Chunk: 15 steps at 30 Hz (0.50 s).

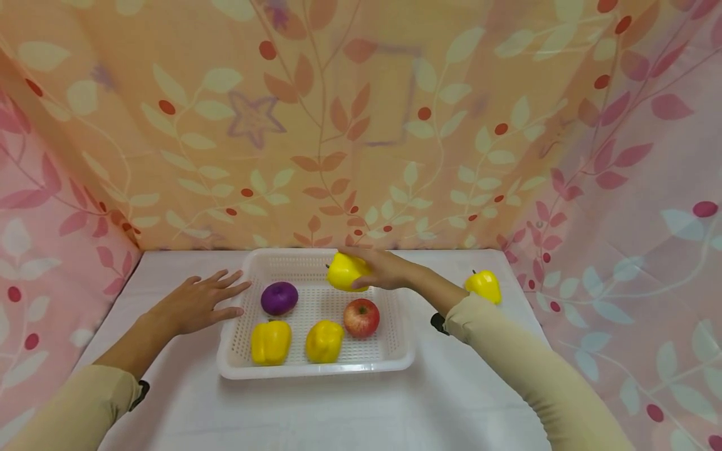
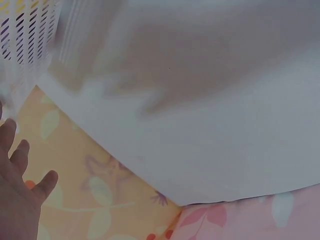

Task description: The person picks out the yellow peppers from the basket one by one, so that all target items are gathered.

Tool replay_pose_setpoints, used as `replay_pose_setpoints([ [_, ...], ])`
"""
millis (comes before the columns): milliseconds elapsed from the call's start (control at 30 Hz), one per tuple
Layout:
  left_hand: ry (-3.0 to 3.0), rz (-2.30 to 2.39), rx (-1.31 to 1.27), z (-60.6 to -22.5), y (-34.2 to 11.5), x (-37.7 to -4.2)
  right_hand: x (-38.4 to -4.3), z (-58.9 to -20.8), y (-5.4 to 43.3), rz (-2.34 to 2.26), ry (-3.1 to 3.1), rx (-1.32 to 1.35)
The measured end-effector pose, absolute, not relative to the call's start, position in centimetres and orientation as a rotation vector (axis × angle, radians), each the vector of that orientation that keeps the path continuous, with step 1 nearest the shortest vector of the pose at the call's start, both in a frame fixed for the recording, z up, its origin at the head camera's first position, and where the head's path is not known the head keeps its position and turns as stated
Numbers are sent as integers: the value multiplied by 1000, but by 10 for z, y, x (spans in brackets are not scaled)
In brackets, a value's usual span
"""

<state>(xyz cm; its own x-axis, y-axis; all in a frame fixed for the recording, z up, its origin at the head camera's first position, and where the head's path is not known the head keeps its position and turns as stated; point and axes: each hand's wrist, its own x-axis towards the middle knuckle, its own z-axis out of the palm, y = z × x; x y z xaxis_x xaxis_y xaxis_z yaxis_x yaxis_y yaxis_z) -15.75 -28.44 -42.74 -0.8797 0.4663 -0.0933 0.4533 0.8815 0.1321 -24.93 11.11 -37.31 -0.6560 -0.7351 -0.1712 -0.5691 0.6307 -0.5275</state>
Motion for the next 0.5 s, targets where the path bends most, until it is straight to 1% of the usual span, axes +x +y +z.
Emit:
replay_pose_setpoints([
  [233,2927,167,720,-427,-283,-157,-245,-356,141,-729,2446,-1075],
  [500,2933,160,724,-428,-284,-158,-246,-346,173,-742,2519,-989],
])
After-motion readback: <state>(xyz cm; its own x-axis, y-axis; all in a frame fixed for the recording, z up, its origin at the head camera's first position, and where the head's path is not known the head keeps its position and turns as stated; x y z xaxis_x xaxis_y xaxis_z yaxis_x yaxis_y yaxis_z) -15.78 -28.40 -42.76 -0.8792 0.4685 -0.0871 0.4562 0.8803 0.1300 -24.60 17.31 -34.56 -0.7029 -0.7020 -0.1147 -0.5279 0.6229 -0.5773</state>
